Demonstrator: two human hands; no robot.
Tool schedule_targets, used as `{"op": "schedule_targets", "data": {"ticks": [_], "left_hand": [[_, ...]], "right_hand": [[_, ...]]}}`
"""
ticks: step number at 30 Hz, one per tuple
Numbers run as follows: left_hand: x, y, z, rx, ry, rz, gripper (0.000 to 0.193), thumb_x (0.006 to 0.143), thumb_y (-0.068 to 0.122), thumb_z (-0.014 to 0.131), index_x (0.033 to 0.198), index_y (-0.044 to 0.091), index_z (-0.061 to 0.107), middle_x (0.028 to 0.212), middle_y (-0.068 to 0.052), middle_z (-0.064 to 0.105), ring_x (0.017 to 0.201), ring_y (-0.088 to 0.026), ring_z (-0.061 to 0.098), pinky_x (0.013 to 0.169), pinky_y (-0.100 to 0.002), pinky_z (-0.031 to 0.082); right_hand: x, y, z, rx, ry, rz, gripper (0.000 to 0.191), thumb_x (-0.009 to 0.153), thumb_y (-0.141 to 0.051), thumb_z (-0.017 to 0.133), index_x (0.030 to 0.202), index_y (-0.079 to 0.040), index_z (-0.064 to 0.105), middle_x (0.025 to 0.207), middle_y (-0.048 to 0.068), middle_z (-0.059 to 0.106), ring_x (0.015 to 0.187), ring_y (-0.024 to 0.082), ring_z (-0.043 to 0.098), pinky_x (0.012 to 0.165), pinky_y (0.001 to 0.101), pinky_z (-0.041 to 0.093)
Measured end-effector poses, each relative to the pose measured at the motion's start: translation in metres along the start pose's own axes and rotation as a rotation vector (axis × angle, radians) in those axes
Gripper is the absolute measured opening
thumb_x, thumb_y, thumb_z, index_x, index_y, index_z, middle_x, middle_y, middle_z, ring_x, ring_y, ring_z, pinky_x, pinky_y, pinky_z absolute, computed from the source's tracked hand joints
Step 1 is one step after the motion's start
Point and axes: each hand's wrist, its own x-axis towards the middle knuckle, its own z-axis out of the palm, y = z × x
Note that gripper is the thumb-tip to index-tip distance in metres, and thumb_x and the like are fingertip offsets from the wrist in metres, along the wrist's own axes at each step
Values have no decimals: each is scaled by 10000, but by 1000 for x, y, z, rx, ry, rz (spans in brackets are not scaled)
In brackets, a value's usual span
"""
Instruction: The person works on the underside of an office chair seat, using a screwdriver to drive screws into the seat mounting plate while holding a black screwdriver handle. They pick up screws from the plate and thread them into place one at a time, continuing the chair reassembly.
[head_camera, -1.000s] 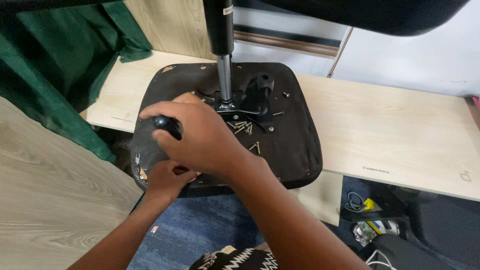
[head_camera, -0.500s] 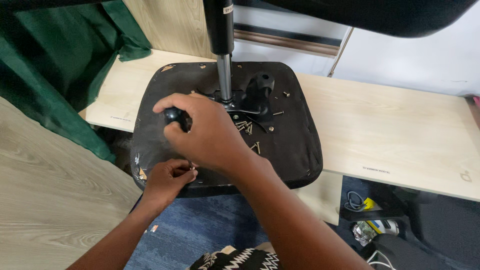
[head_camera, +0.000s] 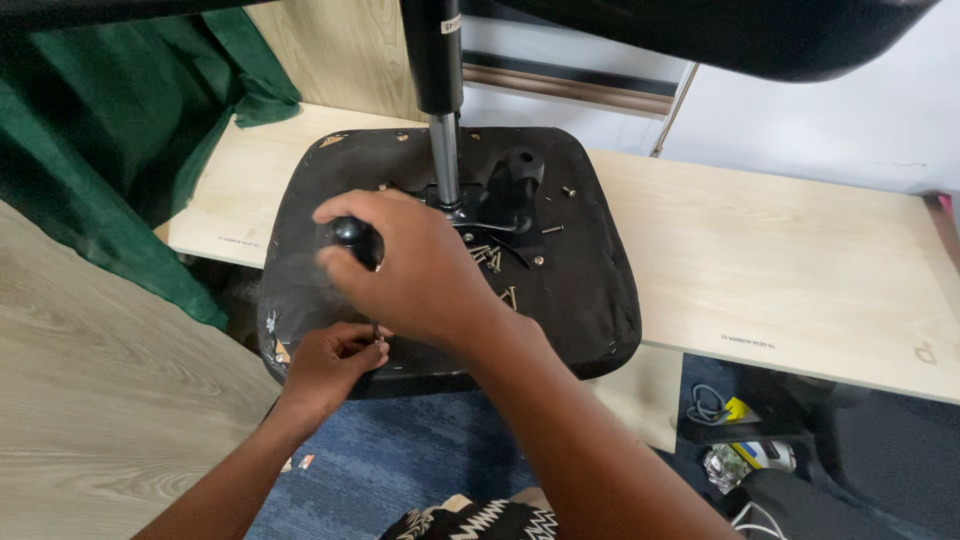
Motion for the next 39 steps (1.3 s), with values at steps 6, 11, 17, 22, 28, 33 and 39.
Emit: {"op": "schedule_targets", "data": {"ticks": [6, 11, 17, 22, 28, 33, 39], "left_hand": [[1, 0, 4, -63, 43, -74, 262, 863, 147, 774, 1077, -6, 774, 938, -101, 793, 885, -151, 764, 816, -246, 619], [-2, 3, 5, -7, 56, -91, 280, 868, 151, 788, 1070, -40, 760, 913, -130, 777, 878, -171, 764, 802, -267, 611], [-1, -2, 3, -78, 25, -54, 299, 852, 176, 761, 1098, 7, 764, 937, -94, 790, 897, -151, 773, 816, -243, 624], [-5, 4, 5, 35, 60, -108, 312, 829, 182, 814, 1084, 10, 765, 940, -88, 789, 908, -159, 765, 817, -257, 614], [-9, 7, 8, 277, 65, -119, 286, 856, 204, 815, 1077, 25, 787, 934, -103, 783, 878, -185, 734, 796, -292, 565], [-5, -6, 4, -61, 13, -2, 300, 835, 176, 786, 1087, 14, 770, 921, -96, 794, 871, -144, 764, 801, -268, 605], [-4, -6, 8, 76, 71, -48, 304, 843, 211, 823, 1055, -5, 797, 906, -132, 779, 823, -170, 717, 759, -301, 570]], "right_hand": [[0, -2, 2, 45, 4, -26, 443, 820, -194, 675, 1254, -114, 636, 888, 98, 726, 702, 175, 700, 666, 339, 562], [-4, -6, 2, -4, -45, 113, 422, 833, -170, 632, 1251, -124, 664, 937, 150, 742, 731, 224, 700, 710, 367, 552], [-9, -8, 3, -60, 24, -4, 426, 869, -262, 730, 1263, -115, 660, 1011, 154, 709, 854, 256, 689, 782, 391, 546], [-10, -8, 4, -16, 47, -129, 462, 878, -135, 604, 1337, -89, 622, 1063, 167, 711, 960, 273, 703, 911, 405, 535], [-13, -7, 5, -13, 60, -21, 366, 897, -142, 613, 1254, -62, 596, 1046, 162, 667, 970, 291, 688, 892, 417, 532], [-16, -4, 3, -87, 34, -24, 364, 889, -237, 711, 1232, -126, 664, 977, 156, 643, 880, 281, 658, 818, 401, 535], [-13, -5, 2, -12, 29, 5, 360, 892, -140, 598, 1246, -128, 662, 947, 111, 695, 799, 233, 695, 792, 375, 550]]}}
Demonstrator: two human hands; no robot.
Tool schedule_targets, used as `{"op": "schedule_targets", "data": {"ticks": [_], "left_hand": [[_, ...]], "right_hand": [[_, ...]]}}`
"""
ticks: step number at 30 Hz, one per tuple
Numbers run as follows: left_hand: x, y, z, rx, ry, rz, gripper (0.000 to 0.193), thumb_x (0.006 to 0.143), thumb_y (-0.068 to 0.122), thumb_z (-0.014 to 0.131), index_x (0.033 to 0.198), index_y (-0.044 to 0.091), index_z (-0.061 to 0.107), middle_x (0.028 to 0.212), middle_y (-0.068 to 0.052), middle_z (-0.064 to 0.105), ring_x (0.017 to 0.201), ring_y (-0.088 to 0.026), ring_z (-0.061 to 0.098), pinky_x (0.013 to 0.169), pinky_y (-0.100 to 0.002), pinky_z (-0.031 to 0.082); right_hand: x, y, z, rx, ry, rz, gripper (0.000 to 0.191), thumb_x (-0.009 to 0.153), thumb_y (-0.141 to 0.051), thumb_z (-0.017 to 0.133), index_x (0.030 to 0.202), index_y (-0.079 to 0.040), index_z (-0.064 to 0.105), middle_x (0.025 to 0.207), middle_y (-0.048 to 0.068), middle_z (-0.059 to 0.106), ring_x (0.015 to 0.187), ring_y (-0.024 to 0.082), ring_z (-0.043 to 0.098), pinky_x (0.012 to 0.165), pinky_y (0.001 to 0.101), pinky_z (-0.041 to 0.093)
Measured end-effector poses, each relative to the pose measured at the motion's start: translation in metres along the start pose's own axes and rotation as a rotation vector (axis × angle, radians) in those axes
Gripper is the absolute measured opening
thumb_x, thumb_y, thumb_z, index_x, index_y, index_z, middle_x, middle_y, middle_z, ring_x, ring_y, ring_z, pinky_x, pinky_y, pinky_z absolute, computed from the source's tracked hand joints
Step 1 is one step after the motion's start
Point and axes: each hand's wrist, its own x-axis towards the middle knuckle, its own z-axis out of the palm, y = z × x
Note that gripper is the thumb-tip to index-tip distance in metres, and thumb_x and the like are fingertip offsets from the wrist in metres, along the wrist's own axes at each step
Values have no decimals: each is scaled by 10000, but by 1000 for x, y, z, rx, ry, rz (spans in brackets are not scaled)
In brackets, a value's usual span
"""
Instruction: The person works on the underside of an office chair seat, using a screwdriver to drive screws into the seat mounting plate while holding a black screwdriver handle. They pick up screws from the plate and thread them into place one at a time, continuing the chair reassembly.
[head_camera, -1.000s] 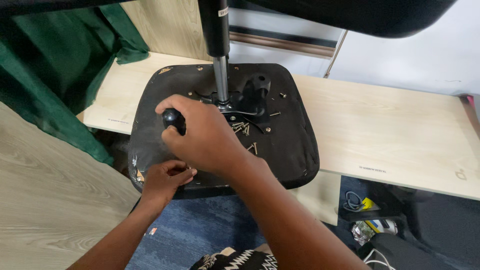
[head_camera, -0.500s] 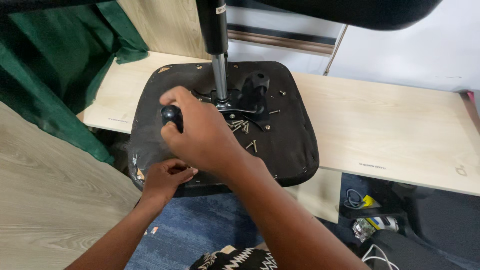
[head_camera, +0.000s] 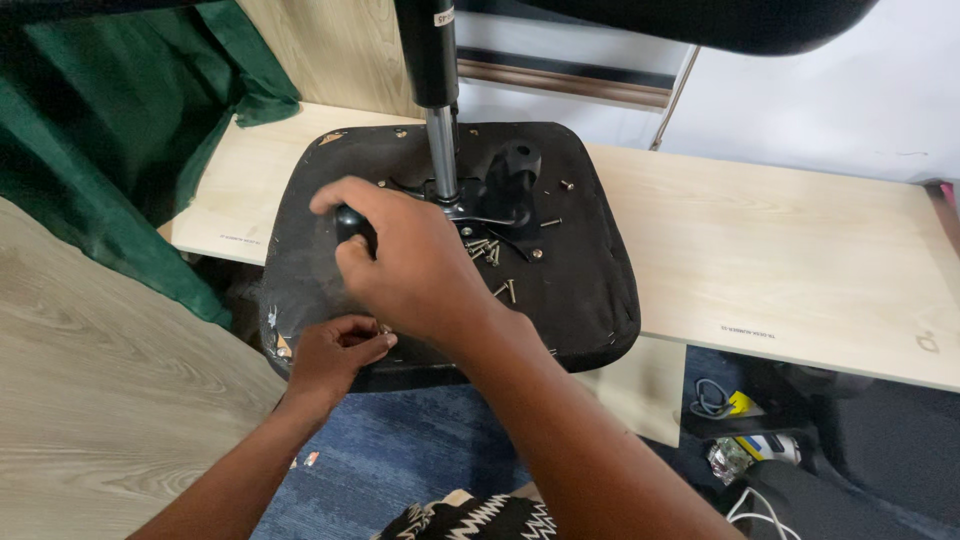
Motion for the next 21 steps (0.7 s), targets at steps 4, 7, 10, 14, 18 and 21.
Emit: {"op": "schedule_targets", "data": {"ticks": [4, 7, 10, 14, 18, 21], "left_hand": [[-5, 7, 2, 35, 7, -42, 304, 837, 229, 817, 1059, 22, 794, 914, -105, 782, 835, -143, 720, 776, -290, 584], [-7, 9, 0, 27, -10, -13, 332, 822, 216, 819, 1110, 54, 785, 937, -94, 795, 863, -155, 727, 791, -298, 567], [-6, 8, -3, 39, -39, 12, 329, 833, 213, 784, 1128, 67, 790, 972, -71, 801, 896, -146, 750, 821, -285, 590], [-4, 3, -4, -13, -19, -37, 340, 846, 200, 800, 1132, 20, 767, 978, -113, 800, 901, -166, 761, 829, -296, 595], [-5, 3, -2, -90, -14, -8, 316, 843, 184, 800, 1102, 4, 787, 956, -120, 801, 885, -166, 752, 829, -293, 592], [-5, 8, 0, -98, 10, 6, 283, 842, 179, 801, 1054, -6, 777, 925, -102, 782, 877, -163, 748, 825, -281, 607]], "right_hand": [[-4, 1, 1, -105, 92, -154, 238, 871, -194, 739, 1093, -106, 731, 942, 173, 702, 918, 297, 662, 831, 386, 533], [-3, 5, 2, -28, 127, -201, 285, 928, -137, 637, 1204, -106, 697, 1107, 150, 744, 996, 261, 718, 922, 364, 550], [1, 7, 6, 74, 79, 8, 365, 873, -156, 609, 1228, -70, 615, 1068, 134, 733, 943, 227, 744, 891, 337, 574], [-3, 5, 10, -17, 106, -89, 332, 871, -153, 669, 1192, -69, 677, 1093, 166, 710, 973, 275, 713, 890, 365, 553], [-3, 2, 8, -48, 126, -111, 367, 858, -177, 700, 1215, -91, 693, 1005, 166, 710, 897, 276, 714, 846, 363, 551], [0, 0, 5, 57, 114, -56, 409, 856, -143, 636, 1259, -72, 628, 1002, 134, 727, 896, 248, 732, 842, 347, 556]]}}
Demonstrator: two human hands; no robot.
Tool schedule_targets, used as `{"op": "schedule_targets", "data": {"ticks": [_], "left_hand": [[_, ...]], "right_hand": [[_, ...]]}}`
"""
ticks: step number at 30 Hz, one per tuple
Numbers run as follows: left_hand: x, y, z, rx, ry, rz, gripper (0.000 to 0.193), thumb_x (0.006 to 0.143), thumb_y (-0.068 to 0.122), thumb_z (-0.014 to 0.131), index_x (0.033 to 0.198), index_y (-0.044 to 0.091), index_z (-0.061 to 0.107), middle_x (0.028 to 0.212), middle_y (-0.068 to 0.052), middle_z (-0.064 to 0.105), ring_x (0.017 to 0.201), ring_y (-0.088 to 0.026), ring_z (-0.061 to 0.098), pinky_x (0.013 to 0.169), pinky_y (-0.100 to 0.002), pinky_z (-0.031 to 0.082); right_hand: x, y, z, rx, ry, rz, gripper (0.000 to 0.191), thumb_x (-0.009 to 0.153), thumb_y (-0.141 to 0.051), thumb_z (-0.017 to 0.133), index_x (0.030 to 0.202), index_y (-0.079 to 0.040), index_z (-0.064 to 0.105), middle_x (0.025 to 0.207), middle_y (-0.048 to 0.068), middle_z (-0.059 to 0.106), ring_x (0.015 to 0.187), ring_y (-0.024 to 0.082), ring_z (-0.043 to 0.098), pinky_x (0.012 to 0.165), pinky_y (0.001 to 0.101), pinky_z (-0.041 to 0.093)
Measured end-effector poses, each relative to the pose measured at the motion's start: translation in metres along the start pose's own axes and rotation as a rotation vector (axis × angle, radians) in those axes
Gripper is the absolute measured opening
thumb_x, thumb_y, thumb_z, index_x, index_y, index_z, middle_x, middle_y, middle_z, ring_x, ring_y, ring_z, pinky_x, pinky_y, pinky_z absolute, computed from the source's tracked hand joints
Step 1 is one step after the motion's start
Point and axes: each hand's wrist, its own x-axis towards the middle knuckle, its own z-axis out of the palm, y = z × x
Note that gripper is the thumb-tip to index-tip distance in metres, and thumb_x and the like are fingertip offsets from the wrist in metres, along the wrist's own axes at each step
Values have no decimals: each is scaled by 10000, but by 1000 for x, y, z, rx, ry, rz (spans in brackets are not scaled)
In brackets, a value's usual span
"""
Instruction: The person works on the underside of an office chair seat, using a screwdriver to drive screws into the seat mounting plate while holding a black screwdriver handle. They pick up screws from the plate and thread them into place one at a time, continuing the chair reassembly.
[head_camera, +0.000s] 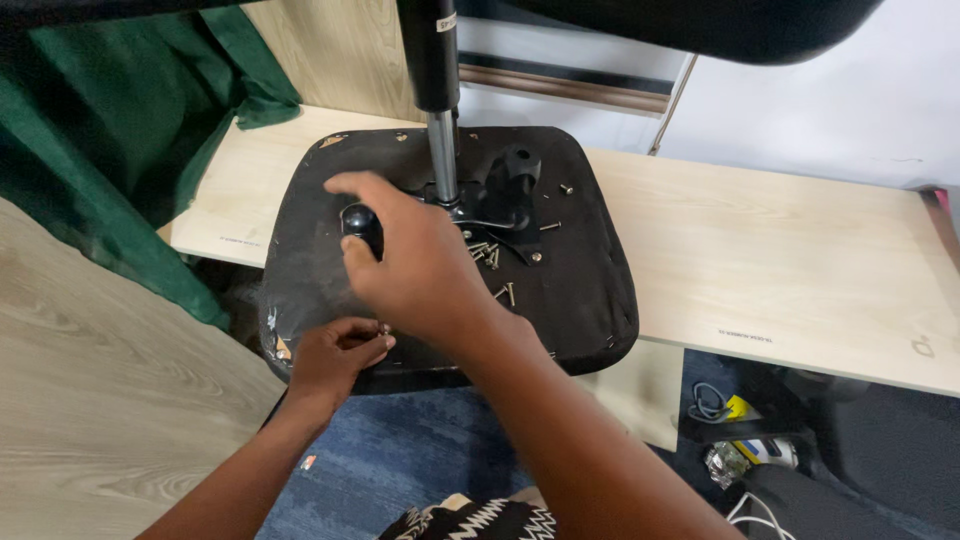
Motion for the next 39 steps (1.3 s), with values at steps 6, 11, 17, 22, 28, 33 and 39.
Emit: {"op": "schedule_targets", "data": {"ticks": [6, 11, 17, 22, 28, 33, 39], "left_hand": [[0, 3, 2, 104, 1, -2, 239, 895, 189, 771, 1057, 14, 762, 905, -104, 752, 877, -160, 718, 796, -266, 569], [8, -3, -3, -141, -53, -2, 270, 875, 163, 743, 1101, 18, 777, 1015, -68, 797, 895, -119, 745, 817, -228, 616], [12, 1, -2, 17, 1, -24, 307, 876, 156, 786, 1137, -3, 749, 1019, -132, 787, 850, -154, 746, 780, -267, 604], [11, 5, -6, 159, 37, 322, 376, 872, 175, 742, 1207, 21, 665, 1056, -73, 708, 846, -128, 730, 752, -265, 579], [18, 9, -11, 163, -23, 275, 223, 886, 191, 739, 1041, 55, 825, 867, -59, 794, 750, -147, 714, 693, -297, 550], [20, 17, -19, 237, -62, 257, 211, 856, 189, 771, 1006, 47, 813, 864, -50, 808, 784, -113, 732, 726, -273, 553], [21, 22, -25, 185, -144, 261, 236, 864, 192, 758, 1048, 60, 823, 878, -60, 834, 777, -107, 734, 725, -273, 557]], "right_hand": [[-3, 1, 1, -104, 30, -20, 369, 859, -182, 713, 1205, -73, 650, 940, 200, 668, 834, 314, 698, 773, 388, 538], [3, 5, 2, -104, 43, -71, 392, 852, -201, 729, 1228, -110, 665, 938, 152, 686, 832, 255, 695, 765, 368, 544], [11, 5, 4, -58, -94, 180, 365, 862, -124, 615, 1223, -109, 667, 917, 162, 696, 769, 243, 702, 746, 370, 547], [11, 11, 6, -113, 52, -41, 362, 811, -112, 653, 1165, -116, 731, 980, 148, 657, 825, 230, 661, 772, 364, 550], [14, 12, 6, -33, -25, -40, 395, 843, -180, 714, 1228, -109, 659, 975, 80, 698, 867, 191, 702, 830, 339, 550], [15, 12, 8, -69, -48, 55, 428, 821, -191, 777, 1242, -152, 706, 976, 104, 711, 803, 216, 693, 770, 324, 558], [15, 19, 11, 20, -24, 27, 401, 841, -209, 775, 1225, -128, 692, 1053, 100, 760, 890, 205, 751, 826, 327, 583]]}}
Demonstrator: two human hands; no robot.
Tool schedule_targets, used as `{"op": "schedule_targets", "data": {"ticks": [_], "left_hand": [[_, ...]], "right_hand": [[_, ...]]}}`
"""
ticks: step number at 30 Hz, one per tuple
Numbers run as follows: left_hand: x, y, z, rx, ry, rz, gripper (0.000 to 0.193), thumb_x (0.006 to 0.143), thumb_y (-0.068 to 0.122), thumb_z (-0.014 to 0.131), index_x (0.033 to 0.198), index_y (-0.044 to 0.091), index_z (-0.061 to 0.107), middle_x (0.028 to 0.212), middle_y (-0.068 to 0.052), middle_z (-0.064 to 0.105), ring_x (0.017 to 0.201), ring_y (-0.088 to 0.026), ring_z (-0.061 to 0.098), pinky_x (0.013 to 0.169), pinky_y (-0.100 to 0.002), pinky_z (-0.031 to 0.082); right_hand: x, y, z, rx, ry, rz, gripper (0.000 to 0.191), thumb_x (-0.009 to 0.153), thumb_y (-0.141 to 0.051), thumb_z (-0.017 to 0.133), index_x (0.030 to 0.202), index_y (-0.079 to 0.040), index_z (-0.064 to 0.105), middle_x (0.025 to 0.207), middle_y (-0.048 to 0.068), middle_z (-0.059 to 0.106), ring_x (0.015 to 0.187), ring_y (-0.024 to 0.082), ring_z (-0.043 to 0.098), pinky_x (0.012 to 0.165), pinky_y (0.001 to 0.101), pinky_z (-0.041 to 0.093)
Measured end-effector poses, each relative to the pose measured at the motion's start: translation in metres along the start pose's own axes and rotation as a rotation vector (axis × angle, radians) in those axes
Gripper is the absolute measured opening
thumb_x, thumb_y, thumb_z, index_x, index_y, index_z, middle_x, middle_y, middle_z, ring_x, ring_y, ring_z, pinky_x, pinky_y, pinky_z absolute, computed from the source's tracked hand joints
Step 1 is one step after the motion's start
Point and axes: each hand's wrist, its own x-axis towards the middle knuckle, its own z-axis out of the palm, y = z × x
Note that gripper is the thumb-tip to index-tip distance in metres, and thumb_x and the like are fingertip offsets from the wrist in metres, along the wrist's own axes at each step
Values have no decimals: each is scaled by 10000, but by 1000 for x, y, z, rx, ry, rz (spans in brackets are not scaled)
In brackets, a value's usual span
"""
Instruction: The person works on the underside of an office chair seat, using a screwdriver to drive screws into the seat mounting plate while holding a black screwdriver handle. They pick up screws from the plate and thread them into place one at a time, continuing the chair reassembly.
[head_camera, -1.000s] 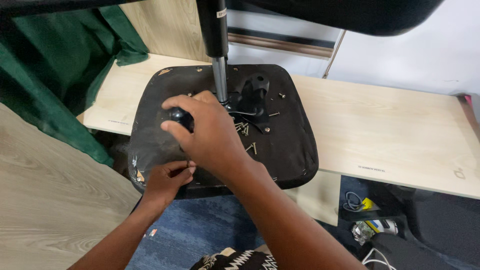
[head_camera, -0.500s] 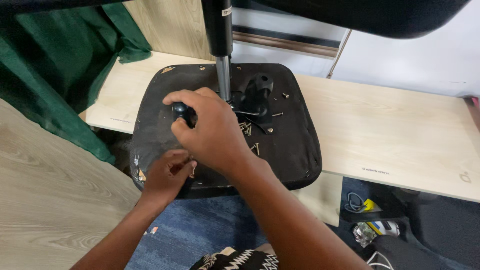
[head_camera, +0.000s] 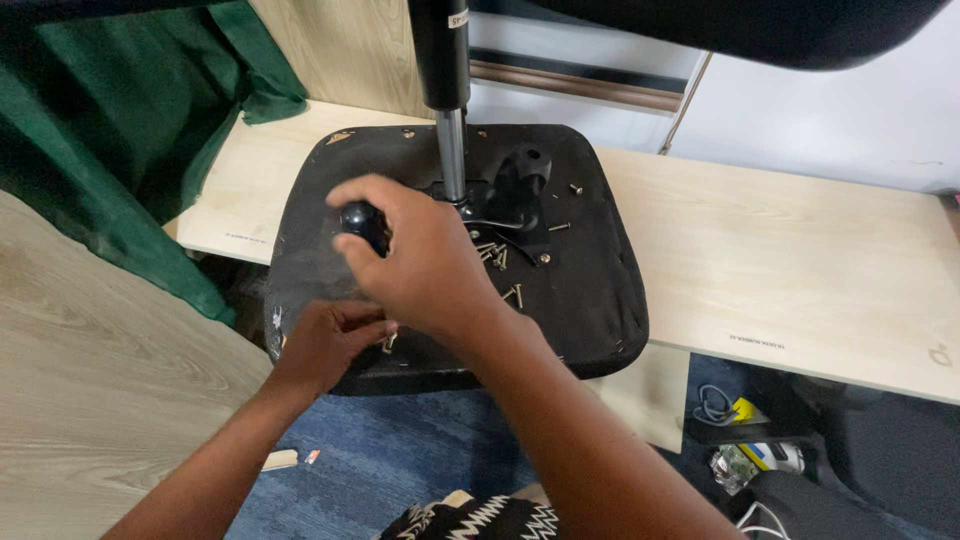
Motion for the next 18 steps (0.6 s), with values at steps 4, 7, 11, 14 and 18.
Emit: {"op": "schedule_targets", "data": {"ticks": [4, 7, 11, 14, 18], "left_hand": [[1, 1, -1, 81, 17, 37, 223, 849, 194, 778, 998, 41, 843, 850, -79, 832, 736, -129, 737, 707, -287, 559], [2, 3, -2, -23, -44, 127, 240, 825, 195, 794, 1026, 64, 820, 907, -58, 834, 806, -97, 762, 752, -262, 594], [3, 9, -8, -3, -105, 134, 217, 862, 197, 761, 1046, 94, 812, 945, -51, 837, 870, -109, 773, 807, -267, 590], [2, 13, -10, 92, -69, 50, 207, 847, 192, 780, 1022, 97, 834, 912, -67, 845, 823, -146, 776, 774, -290, 593], [0, 15, -9, 61, -56, 95, 210, 818, 182, 796, 992, 73, 839, 933, -68, 844, 838, -139, 791, 787, -281, 610]], "right_hand": [[-1, 2, -1, -221, 56, -67, 308, 860, -225, 809, 1160, -162, 776, 997, 167, 731, 872, 268, 718, 801, 362, 559], [1, 4, -6, -74, 30, -34, 436, 823, -207, 762, 1250, -143, 703, 1042, 145, 760, 824, 233, 729, 790, 329, 572], [1, 2, -5, 118, 9, 47, 394, 840, -229, 706, 1219, -144, 638, 1040, 101, 732, 865, 182, 721, 766, 311, 558], [-1, -1, -4, -117, 21, 115, 348, 866, -235, 761, 1195, -134, 709, 908, 142, 726, 763, 227, 698, 710, 355, 549], [-1, -1, -10, -231, 64, 41, 398, 839, -229, 806, 1225, -156, 742, 920, 149, 715, 798, 242, 697, 735, 361, 554]]}}
